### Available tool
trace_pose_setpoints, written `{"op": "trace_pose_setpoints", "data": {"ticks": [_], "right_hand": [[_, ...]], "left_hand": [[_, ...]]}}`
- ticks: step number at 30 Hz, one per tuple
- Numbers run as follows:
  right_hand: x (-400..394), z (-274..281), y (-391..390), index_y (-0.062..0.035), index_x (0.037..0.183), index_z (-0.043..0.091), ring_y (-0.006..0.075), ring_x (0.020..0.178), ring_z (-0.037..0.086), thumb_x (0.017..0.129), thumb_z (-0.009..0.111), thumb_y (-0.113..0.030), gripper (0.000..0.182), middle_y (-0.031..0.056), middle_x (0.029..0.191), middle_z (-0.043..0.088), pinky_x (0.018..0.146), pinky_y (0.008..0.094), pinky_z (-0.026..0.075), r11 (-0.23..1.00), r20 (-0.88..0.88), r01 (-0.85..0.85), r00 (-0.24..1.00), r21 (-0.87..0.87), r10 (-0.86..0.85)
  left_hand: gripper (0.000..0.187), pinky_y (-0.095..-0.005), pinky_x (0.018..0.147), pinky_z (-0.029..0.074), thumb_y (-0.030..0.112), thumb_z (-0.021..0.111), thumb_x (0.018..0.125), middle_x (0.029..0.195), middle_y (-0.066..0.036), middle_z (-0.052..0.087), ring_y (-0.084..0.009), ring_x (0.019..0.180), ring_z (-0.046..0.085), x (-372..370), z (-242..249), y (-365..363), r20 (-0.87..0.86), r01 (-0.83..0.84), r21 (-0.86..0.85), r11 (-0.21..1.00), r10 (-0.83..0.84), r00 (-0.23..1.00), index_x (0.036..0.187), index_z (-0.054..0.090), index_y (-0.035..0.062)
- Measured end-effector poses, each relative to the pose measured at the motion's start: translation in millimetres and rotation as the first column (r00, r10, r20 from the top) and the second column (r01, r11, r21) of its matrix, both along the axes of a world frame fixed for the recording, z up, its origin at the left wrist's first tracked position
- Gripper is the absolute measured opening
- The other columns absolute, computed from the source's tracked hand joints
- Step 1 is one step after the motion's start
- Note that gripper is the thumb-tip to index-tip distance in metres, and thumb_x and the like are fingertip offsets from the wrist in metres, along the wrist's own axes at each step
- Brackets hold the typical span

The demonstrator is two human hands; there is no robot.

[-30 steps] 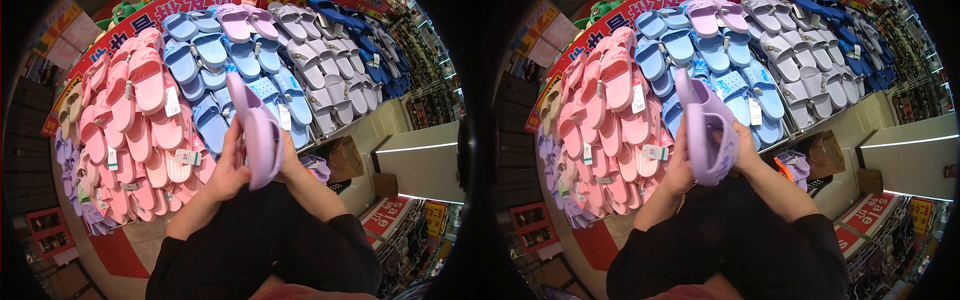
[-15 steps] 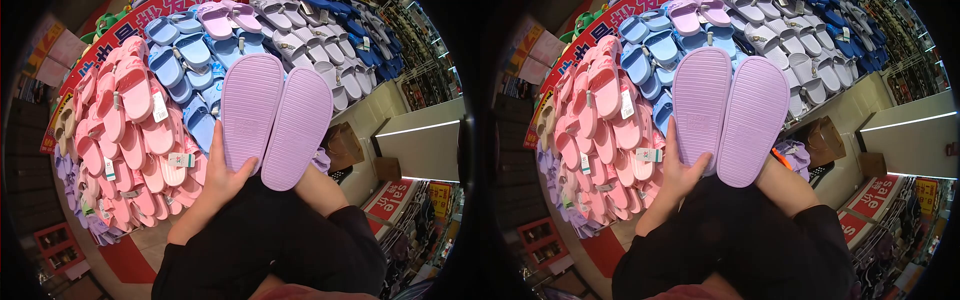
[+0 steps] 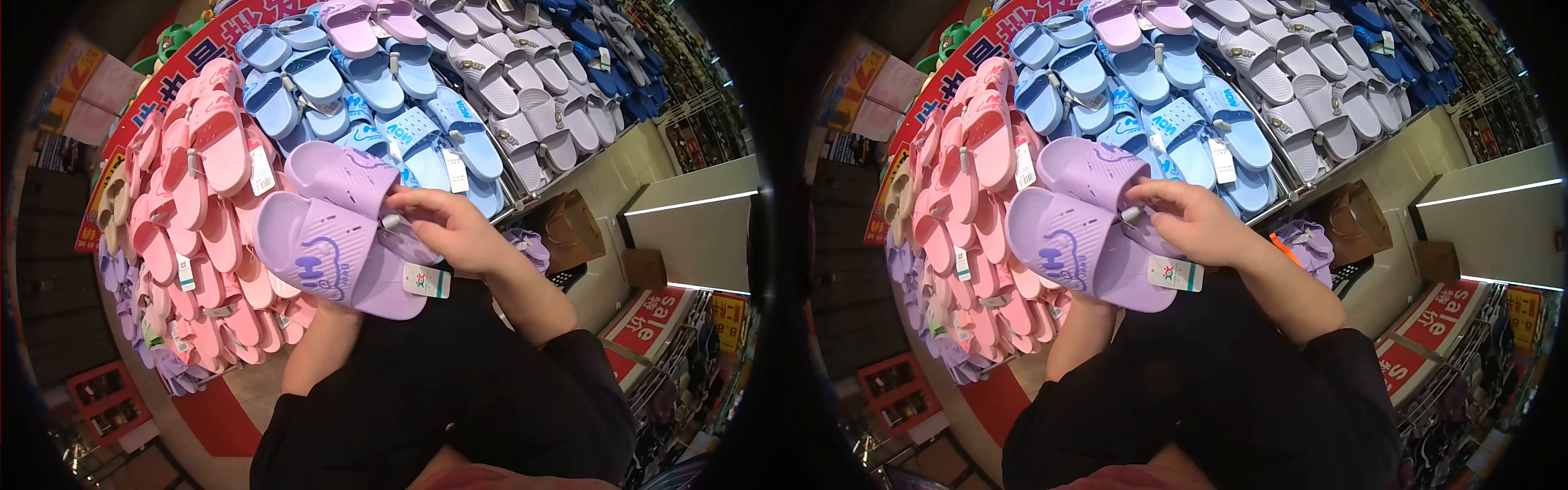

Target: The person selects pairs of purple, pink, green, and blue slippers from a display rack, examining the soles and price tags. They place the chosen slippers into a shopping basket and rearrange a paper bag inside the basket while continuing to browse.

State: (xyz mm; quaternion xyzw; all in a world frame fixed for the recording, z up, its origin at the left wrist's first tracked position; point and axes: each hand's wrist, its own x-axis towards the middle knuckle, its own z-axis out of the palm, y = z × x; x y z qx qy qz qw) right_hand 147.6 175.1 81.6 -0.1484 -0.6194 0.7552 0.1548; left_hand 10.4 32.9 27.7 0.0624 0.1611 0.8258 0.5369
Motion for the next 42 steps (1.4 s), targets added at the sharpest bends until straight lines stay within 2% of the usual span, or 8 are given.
{"op": "trace_pose_setpoints", "data": {"ticks": [4,7,10,22,26,28,33,42], "right_hand": [[0.3,6.0,0.3,0.0039,0.126,0.056,0.0201,0.121,0.054,0.086,0.047,0.007,0.041,0.0155,0.137,0.051,0.104,0.0329,0.041,0.995,-0.133,0.078,0.987,-0.060,-0.086],[10.6,8.2,1.9,-0.0035,0.110,0.060,0.0253,0.098,0.054,0.080,0.070,-0.014,0.034,0.0160,0.114,0.053,0.089,0.0370,0.044,0.772,-0.157,0.226,0.974,0.594,-0.164],[23.3,20.1,-9.3,-0.0047,0.112,0.059,0.0274,0.103,0.051,0.077,0.081,-0.025,0.046,0.0123,0.110,0.050,0.091,0.0369,0.042,0.581,-0.069,0.105,0.994,0.807,-0.083],[14.6,-11.0,-15.3,-0.0050,0.100,0.061,0.0296,0.095,0.057,0.079,0.077,-0.017,0.029,0.0124,0.110,0.053,0.082,0.0395,0.047,0.487,-0.069,0.064,0.998,0.871,-0.007],[21.0,-13.7,-8.0,-0.0033,0.093,0.056,0.0208,0.084,0.063,0.095,0.055,-0.009,0.006,0.0130,0.101,0.061,0.073,0.0342,0.051,0.891,-0.044,0.095,0.995,0.444,-0.085],[25.8,-9.5,-1.7,-0.0020,0.104,0.052,0.0189,0.071,0.068,0.100,0.048,-0.016,0.015,0.0184,0.100,0.067,0.060,0.0285,0.054,0.821,-0.059,-0.123,0.992,-0.557,0.109],[32.6,-5.1,1.3,0.0029,0.143,0.034,0.0240,0.065,0.071,0.099,0.040,-0.010,0.046,0.0291,0.107,0.066,0.055,0.0286,0.057,0.615,-0.153,-0.228,0.973,-0.755,0.173],[37.4,-2.4,-0.6,0.0021,0.145,0.033,0.0224,0.075,0.072,0.095,0.039,-0.005,0.052,0.0238,0.111,0.066,0.060,0.0280,0.059,0.815,-0.025,-0.138,0.988,-0.563,0.151]], "left_hand": [[0.074,-0.0523,0.110,0.037,0.057,0.052,0.092,0.141,-0.018,0.048,-0.0364,0.130,0.046,-12.3,-2.0,-0.7,0.104,0.038,0.041,0.998,-0.042,0.994,0.145,0.039,0.0064],[0.078,-0.0539,0.109,0.039,0.058,0.056,0.089,0.141,-0.020,0.047,-0.0376,0.129,0.047,-18.3,6.1,2.1,0.192,0.019,0.084,0.996,-0.035,0.981,0.143,0.040,0.0035],[0.075,-0.0534,0.108,0.041,0.056,0.055,0.090,0.141,-0.021,0.048,-0.0368,0.128,0.048,-21.4,17.2,-0.9,0.024,-0.018,0.102,0.995,0.016,1.000,0.141,0.043,0.0027],[0.075,-0.0501,0.106,0.043,0.061,0.047,0.091,0.140,-0.017,0.049,-0.0335,0.130,0.048,-24.8,17.1,-5.5,-0.102,-0.106,-0.138,0.985,0.092,0.991,0.141,0.043,0.0042],[0.077,-0.0497,0.109,0.040,0.058,0.052,0.091,0.142,-0.018,0.047,-0.0337,0.132,0.046,-26.3,8.6,-7.8,-0.108,-0.156,-0.168,0.973,0.140,0.984,0.144,0.040,0.0038],[0.075,-0.0497,0.109,0.039,0.055,0.056,0.091,0.143,-0.018,0.047,-0.0336,0.132,0.046,-22.9,11.9,-1.3,-0.116,-0.124,-0.171,0.977,0.105,0.988,0.143,0.041,0.0035],[0.064,-0.0490,0.110,0.039,0.041,0.061,0.092,0.143,-0.018,0.047,-0.0332,0.132,0.046,-34.7,-17.1,-6.1,0.022,0.018,-0.105,0.994,-0.016,1.000,0.141,0.043,0.0032],[0.060,-0.0481,0.109,0.039,0.038,0.060,0.093,0.141,-0.018,0.048,-0.0327,0.130,0.047,-33.5,-17.9,-2.0,0.011,0.052,-0.103,0.993,-0.051,0.999,0.140,0.045,0.0027]]}}
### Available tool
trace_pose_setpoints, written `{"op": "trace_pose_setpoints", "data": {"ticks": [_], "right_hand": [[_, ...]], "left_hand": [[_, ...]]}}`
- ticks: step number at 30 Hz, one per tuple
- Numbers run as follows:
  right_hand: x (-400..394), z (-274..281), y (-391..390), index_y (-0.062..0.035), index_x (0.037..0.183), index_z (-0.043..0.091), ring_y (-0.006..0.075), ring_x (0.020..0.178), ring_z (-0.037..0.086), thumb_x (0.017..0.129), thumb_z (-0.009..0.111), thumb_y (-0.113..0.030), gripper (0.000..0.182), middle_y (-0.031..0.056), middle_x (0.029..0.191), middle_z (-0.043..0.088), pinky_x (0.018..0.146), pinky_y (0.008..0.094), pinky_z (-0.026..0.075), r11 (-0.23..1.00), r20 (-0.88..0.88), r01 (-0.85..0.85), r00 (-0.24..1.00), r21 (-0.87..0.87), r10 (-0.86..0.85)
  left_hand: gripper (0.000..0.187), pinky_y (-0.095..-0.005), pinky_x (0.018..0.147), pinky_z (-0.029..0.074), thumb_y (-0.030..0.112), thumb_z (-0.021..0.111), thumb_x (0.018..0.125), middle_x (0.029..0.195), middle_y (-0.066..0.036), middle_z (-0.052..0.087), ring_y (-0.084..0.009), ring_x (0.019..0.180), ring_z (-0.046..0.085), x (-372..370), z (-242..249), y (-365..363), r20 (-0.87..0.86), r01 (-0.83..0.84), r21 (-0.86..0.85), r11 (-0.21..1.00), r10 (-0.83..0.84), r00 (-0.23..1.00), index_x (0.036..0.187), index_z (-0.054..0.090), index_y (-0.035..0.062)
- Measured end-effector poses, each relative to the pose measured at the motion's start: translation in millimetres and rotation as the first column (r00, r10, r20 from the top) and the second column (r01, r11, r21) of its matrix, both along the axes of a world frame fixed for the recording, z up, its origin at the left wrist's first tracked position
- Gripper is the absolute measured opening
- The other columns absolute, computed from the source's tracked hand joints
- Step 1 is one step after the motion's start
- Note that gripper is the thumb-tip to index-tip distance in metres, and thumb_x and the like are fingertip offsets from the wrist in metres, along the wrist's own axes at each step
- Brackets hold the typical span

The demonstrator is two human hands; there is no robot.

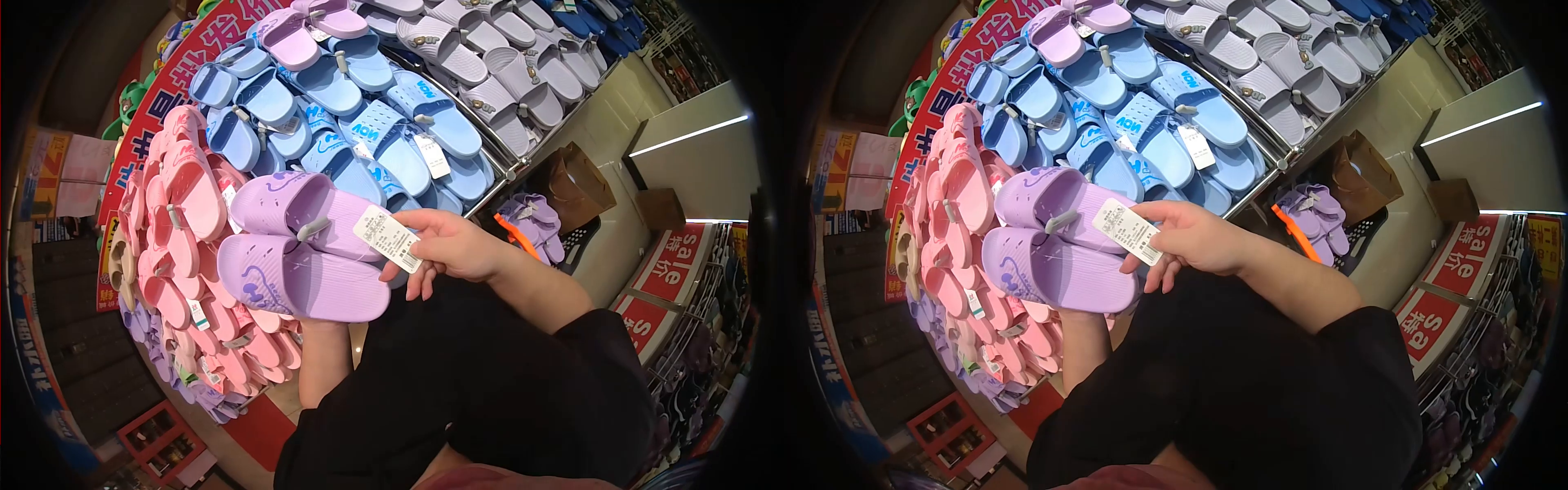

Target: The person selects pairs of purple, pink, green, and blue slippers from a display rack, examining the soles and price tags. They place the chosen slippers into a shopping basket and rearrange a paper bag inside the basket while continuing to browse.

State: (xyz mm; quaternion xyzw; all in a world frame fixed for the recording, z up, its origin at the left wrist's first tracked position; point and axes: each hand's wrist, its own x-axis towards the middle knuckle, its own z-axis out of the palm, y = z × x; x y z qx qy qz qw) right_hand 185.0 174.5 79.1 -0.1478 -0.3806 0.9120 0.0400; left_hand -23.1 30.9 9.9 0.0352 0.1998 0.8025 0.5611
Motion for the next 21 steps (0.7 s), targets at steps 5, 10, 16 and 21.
{"op": "trace_pose_setpoints", "data": {"ticks": [5,10,16,21], "right_hand": [[5.2,-0.3,-0.5,-0.0002,0.143,0.041,0.0198,0.079,0.071,0.096,0.037,-0.006,0.047,0.0186,0.111,0.066,0.065,0.0274,0.059,0.994,0.029,0.053,0.998,0.095,-0.056],[14.8,-18.2,-6.3,-0.0006,0.133,0.054,0.0225,0.093,0.066,0.093,0.041,0.000,0.042,0.0153,0.114,0.063,0.080,0.0308,0.054,0.795,-0.037,0.152,0.986,0.587,-0.161],[32.4,-31.3,-15.0,-0.0008,0.133,0.055,0.0363,0.119,0.046,0.084,0.058,-0.004,0.049,0.0190,0.125,0.048,0.101,0.0421,0.040,0.339,-0.207,0.319,0.921,0.885,-0.329],[57.4,-41.0,-13.1,-0.0072,0.131,0.059,0.0321,0.120,0.044,0.083,0.067,-0.018,0.049,0.0128,0.130,0.051,0.105,0.0439,0.031,0.267,-0.197,0.288,0.927,0.920,-0.319]], "left_hand": [[0.058,-0.0476,0.108,0.040,0.036,0.060,0.094,0.141,-0.018,0.049,-0.0324,0.130,0.047,1.7,-0.9,1.0,-0.018,0.018,-0.003,1.000,-0.018,1.000,0.139,0.045,0.0025],[0.053,-0.0452,0.108,0.040,0.029,0.059,0.095,0.138,-0.016,0.050,-0.0312,0.128,0.048,15.8,22.1,14.0,-0.042,0.072,0.049,0.996,-0.070,0.997,0.139,0.045,0.0026],[0.052,-0.0434,0.108,0.040,0.025,0.059,0.095,0.137,-0.015,0.050,-0.0294,0.128,0.047,27.4,25.0,24.8,-0.137,0.081,-0.035,0.996,-0.085,0.987,0.139,0.044,0.0023],[0.052,-0.0428,0.108,0.039,0.024,0.058,0.095,0.137,-0.014,0.050,-0.0288,0.128,0.047,40.2,19.1,40.2,-0.225,0.139,-0.079,0.987,-0.153,0.962,0.140,0.044,0.0023]]}}
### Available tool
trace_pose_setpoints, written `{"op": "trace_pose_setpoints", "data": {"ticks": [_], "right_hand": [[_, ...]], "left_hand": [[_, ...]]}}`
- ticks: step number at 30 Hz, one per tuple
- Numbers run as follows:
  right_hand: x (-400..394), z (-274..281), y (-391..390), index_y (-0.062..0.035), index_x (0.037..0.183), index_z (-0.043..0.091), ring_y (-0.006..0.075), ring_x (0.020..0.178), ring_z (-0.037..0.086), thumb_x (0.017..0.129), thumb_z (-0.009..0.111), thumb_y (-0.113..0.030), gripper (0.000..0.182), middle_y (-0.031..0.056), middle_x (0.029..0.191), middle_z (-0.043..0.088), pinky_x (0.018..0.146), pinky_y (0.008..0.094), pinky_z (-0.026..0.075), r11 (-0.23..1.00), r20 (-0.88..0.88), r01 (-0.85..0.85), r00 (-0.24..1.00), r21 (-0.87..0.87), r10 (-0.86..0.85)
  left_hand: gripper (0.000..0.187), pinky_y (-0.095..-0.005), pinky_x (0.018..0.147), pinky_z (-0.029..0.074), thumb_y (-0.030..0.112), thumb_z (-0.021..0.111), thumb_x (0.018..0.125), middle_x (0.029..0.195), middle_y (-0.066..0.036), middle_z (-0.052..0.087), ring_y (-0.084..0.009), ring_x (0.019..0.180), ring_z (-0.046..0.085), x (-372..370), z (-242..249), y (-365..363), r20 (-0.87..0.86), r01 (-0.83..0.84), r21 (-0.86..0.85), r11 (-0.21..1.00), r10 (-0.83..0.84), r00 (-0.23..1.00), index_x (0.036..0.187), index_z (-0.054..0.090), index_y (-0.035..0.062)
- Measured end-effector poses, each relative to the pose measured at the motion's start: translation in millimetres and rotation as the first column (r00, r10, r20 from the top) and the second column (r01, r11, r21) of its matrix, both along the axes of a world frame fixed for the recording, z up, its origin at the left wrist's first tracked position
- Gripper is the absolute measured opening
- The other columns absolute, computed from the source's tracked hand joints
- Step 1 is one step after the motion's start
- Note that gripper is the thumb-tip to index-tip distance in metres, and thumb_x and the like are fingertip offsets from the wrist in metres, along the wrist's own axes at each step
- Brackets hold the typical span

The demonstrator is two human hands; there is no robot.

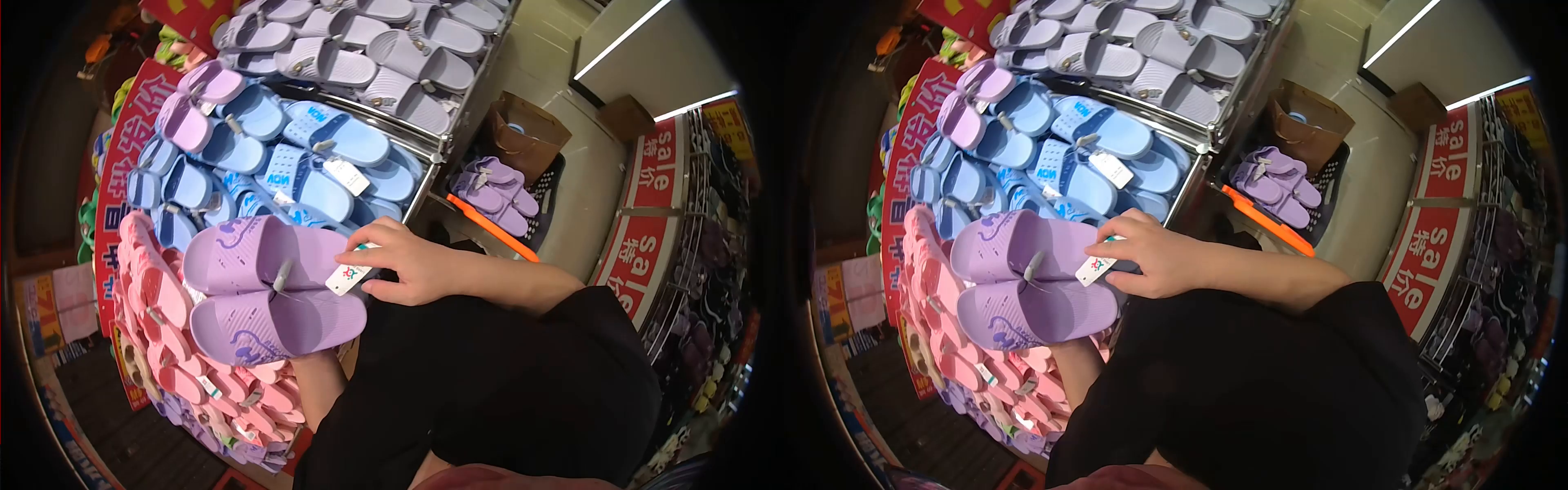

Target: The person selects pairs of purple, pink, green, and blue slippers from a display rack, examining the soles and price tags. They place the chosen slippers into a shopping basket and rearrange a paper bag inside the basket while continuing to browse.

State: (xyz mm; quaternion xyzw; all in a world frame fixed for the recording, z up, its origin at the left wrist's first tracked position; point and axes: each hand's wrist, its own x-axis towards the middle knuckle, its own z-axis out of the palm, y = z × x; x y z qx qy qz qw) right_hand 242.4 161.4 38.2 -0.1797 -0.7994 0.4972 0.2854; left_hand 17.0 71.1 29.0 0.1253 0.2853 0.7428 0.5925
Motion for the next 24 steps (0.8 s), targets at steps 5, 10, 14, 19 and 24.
{"op": "trace_pose_setpoints", "data": {"ticks": [5,10,14,19,24], "right_hand": [[22.5,-4.0,-1.9,-0.0093,0.124,0.063,0.0328,0.123,0.043,0.084,0.067,-0.028,0.044,0.0141,0.138,0.050,0.105,0.0528,0.027,0.949,0.046,0.243,0.965,0.202,-0.257],[48.0,4.5,8.7,-0.0087,0.130,0.058,0.0338,0.120,0.048,0.085,0.065,-0.032,0.051,0.0159,0.133,0.053,0.107,0.0547,0.025,0.961,0.133,0.239,0.957,0.135,-0.257],[71.6,-15.2,22.6,-0.0075,0.129,0.058,0.0364,0.124,0.046,0.088,0.065,-0.034,0.049,0.0191,0.124,0.054,0.110,0.0519,0.028,0.959,0.141,0.281,0.952,-0.039,-0.273],[105.6,-18.7,41.0,-0.0106,0.121,0.065,0.0280,0.124,0.048,0.080,0.080,-0.020,0.045,0.0138,0.127,0.048,0.105,0.0369,0.040,0.774,-0.146,0.399,0.838,-0.492,-0.525],[178.1,-92.1,82.7,-0.0110,0.111,0.072,0.0319,0.115,0.055,0.075,0.082,-0.023,0.039,0.0138,0.122,0.056,0.100,0.0380,0.043,0.653,-0.111,0.694,0.655,-0.301,-0.747]], "left_hand": [[0.052,-0.0422,0.108,0.039,0.023,0.058,0.095,0.137,-0.014,0.050,-0.0282,0.128,0.048,22.5,-7.7,15.7,-0.135,0.067,-0.052,0.996,-0.073,0.988,0.140,0.043,0.0022],[0.052,-0.0415,0.108,0.039,0.022,0.058,0.095,0.137,-0.014,0.050,-0.0276,0.128,0.048,57.6,-21.6,35.6,-0.333,0.155,-0.124,0.980,-0.188,0.924,0.141,0.042,0.0022],[0.052,-0.0410,0.108,0.039,0.021,0.058,0.095,0.137,-0.014,0.050,-0.0271,0.128,0.048,96.4,-44.0,58.1,-0.558,0.233,-0.181,0.956,-0.294,0.776,0.141,0.042,0.0021],[0.053,-0.0403,0.108,0.039,0.020,0.057,0.095,0.137,-0.013,0.050,-0.0266,0.128,0.048,102.3,-82.3,92.9,-0.970,0.356,0.024,0.934,0.109,-0.219,0.142,0.041,0.0021],[0.055,-0.0343,0.105,0.041,0.009,0.053,0.097,0.136,-0.017,0.051,-0.0234,0.123,0.052,167.3,-23.3,131.3,-0.775,0.388,-0.295,0.873,-0.457,0.437,0.147,0.033,0.0017]]}}
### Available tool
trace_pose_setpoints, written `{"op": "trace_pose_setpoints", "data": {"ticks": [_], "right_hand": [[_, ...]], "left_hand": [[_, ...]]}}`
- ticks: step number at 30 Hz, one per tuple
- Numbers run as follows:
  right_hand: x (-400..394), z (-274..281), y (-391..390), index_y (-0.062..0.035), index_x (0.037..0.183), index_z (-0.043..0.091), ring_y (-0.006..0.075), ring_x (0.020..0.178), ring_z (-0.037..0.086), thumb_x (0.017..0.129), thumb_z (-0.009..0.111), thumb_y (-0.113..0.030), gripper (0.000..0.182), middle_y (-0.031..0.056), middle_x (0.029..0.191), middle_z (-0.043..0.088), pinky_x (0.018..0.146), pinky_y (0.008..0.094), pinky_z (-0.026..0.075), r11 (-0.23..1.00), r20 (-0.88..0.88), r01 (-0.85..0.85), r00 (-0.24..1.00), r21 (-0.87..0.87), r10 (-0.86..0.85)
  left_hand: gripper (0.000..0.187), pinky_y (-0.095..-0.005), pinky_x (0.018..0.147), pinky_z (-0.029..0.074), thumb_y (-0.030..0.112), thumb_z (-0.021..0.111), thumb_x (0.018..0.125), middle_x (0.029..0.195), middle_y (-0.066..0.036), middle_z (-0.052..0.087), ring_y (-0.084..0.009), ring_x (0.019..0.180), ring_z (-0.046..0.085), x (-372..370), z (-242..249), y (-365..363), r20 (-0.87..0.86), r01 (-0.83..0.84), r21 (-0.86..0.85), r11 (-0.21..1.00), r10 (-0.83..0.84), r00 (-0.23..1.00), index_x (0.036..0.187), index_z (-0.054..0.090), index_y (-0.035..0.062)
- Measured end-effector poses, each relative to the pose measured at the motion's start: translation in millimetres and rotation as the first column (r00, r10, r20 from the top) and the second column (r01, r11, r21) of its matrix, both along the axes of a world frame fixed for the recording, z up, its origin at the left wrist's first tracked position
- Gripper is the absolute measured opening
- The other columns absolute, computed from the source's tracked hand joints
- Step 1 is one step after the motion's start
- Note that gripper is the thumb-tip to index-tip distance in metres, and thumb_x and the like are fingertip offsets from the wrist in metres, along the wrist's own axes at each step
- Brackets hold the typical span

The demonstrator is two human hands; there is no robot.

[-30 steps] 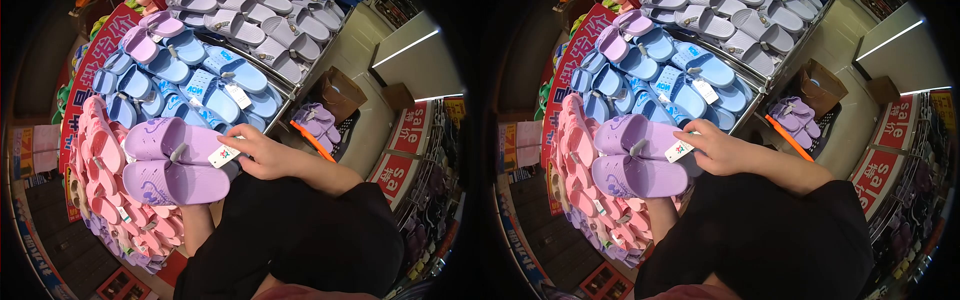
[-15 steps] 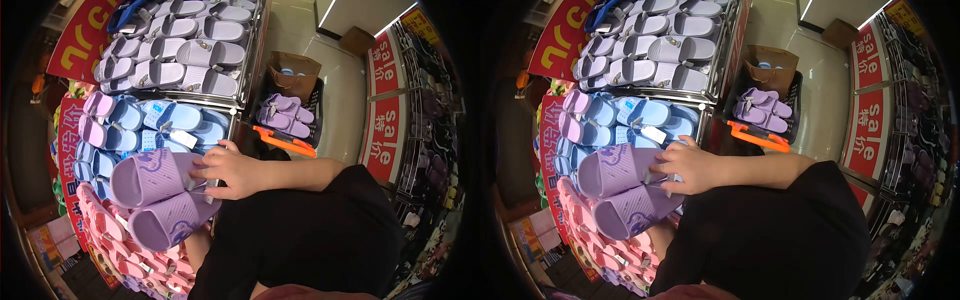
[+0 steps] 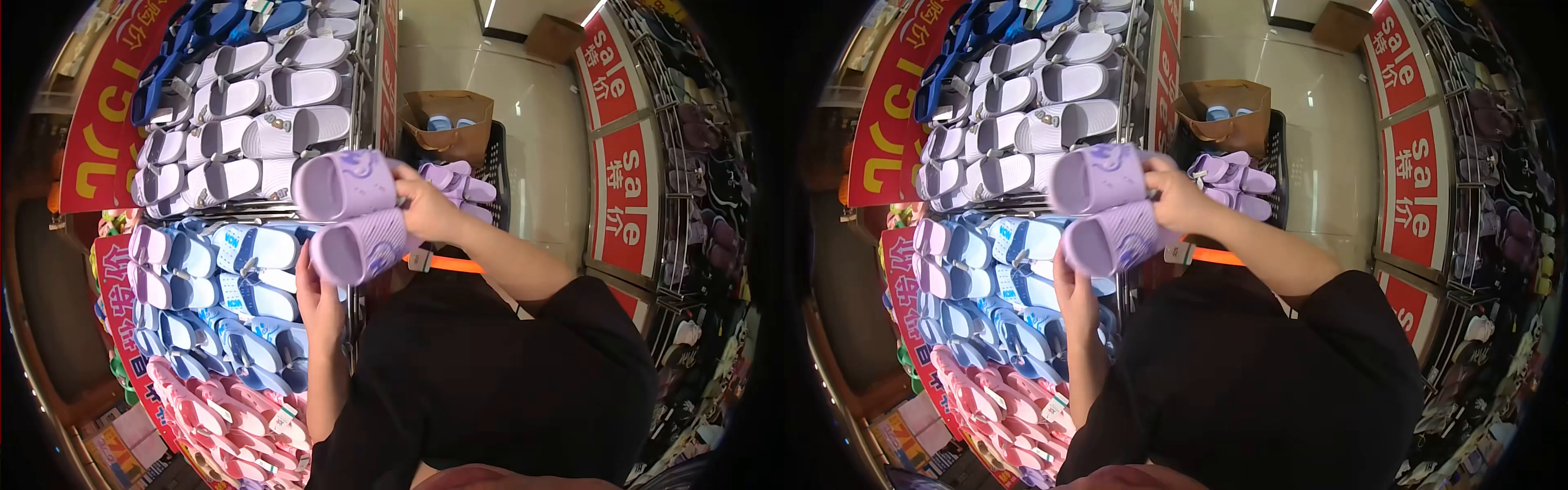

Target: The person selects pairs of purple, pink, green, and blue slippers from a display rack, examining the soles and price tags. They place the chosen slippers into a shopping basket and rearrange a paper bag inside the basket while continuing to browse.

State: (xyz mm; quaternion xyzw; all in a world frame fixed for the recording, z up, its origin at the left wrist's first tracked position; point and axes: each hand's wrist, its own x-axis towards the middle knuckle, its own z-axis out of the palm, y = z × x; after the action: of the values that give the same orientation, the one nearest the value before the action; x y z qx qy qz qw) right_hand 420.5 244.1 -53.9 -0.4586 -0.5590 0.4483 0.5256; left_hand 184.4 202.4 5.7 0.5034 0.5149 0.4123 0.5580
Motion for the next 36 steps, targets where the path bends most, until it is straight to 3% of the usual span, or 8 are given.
{"op": "trace_pose_setpoints", "data": {"ticks": [3,7,19,22,27,30,34,36], "right_hand": [[59.6,-57.8,1.5,-0.0085,0.114,0.070,0.0334,0.118,0.054,0.077,0.078,-0.021,0.040,0.0167,0.125,0.056,0.102,0.0393,0.042,0.991,0.388,0.117,0.918,-0.057,-0.086],[115.7,-155.6,-18.4,-0.0092,0.107,0.071,0.0381,0.106,0.059,0.076,0.072,-0.022,0.034,0.0198,0.113,0.063,0.093,0.0436,0.047,0.906,0.635,0.399,0.738,-0.141,-0.226],[173.5,-249.3,-17.9,-0.0061,0.111,0.067,0.0396,0.108,0.060,0.079,0.062,-0.011,0.033,0.0224,0.112,0.065,0.096,0.0436,0.047,0.856,0.778,0.340,0.619,-0.390,0.109],[178.4,-261.7,-17.4,-0.0068,0.117,0.066,0.0362,0.114,0.061,0.085,0.059,-0.016,0.034,0.0212,0.122,0.063,0.099,0.0406,0.047,0.687,0.750,0.504,0.655,-0.524,0.092],[162.6,-258.1,-24.2,-0.0002,0.117,0.066,0.0359,0.113,0.062,0.083,0.059,-0.020,0.040,0.0246,0.118,0.065,0.100,0.0399,0.047,0.681,0.709,0.429,0.680,-0.593,0.189],[150.9,-289.6,-29.5,-0.0109,0.120,0.066,0.0343,0.111,0.064,0.084,0.060,-0.033,0.043,0.0147,0.120,0.067,0.098,0.0428,0.048,0.644,0.764,0.492,0.600,-0.586,0.237],[97.3,-203.1,-22.2,-0.0145,0.122,0.067,0.0380,0.138,0.039,0.085,0.059,-0.034,0.043,0.0191,0.141,0.051,0.113,0.0524,0.029,0.676,0.822,0.470,0.371,-0.568,0.433],[82.4,-226.7,-27.5,-0.0166,0.120,0.067,0.0399,0.138,0.034,0.081,0.062,-0.030,0.041,0.0179,0.146,0.044,0.113,0.0570,0.025,0.792,0.880,0.424,0.380,-0.440,0.286]], "left_hand": [[0.051,-0.0340,0.102,0.043,0.005,0.051,0.097,0.135,-0.019,0.052,-0.0237,0.120,0.055,0.7,-10.7,-6.0,-0.057,-0.036,-0.075,0.997,0.032,0.998,0.145,0.036,-0.0002],[0.049,-0.0303,0.097,0.046,0.002,0.053,0.097,0.134,-0.019,0.053,-0.0208,0.116,0.058,-1.9,-13.3,-20.9,-0.072,-0.018,-0.190,0.982,0.005,0.997,0.144,0.038,-0.0002],[0.048,-0.0315,0.097,0.046,0.007,0.054,0.098,0.129,-0.018,0.055,-0.0227,0.113,0.059,-10.8,-21.4,-41.9,-0.044,-0.067,-0.287,0.956,0.056,0.997,0.143,0.039,-0.0003],[0.050,-0.0323,0.098,0.046,0.006,0.054,0.098,0.130,-0.018,0.054,-0.0230,0.113,0.059,-10.6,-19.4,-45.7,-0.070,-0.084,-0.310,0.947,0.065,0.995,0.144,0.038,-0.0006],[0.050,-0.0317,0.096,0.047,0.005,0.053,0.098,0.132,-0.017,0.052,-0.0221,0.113,0.058,-13.0,-17.2,-54.9,-0.037,-0.097,-0.369,0.924,0.089,0.995,0.144,0.036,-0.0012],[0.049,-0.0311,0.094,0.049,0.005,0.054,0.098,0.132,-0.016,0.052,-0.0212,0.112,0.058,-22.3,-32.6,-64.4,0.017,-0.111,-0.363,0.925,0.125,0.992,0.144,0.036,-0.0011],[0.050,-0.0270,0.088,0.048,0.009,0.060,0.096,0.130,-0.014,0.055,-0.0151,0.106,0.059,-26.0,-42.2,-74.7,0.066,-0.163,-0.396,0.904,0.205,0.976,0.142,0.041,0.0007],[0.048,-0.0285,0.091,0.048,0.010,0.059,0.097,0.130,-0.013,0.055,-0.0161,0.108,0.058,-28.3,-36.7,-76.2,0.020,-0.163,-0.371,0.914,0.183,0.983,0.141,0.042,0.0009]]}}
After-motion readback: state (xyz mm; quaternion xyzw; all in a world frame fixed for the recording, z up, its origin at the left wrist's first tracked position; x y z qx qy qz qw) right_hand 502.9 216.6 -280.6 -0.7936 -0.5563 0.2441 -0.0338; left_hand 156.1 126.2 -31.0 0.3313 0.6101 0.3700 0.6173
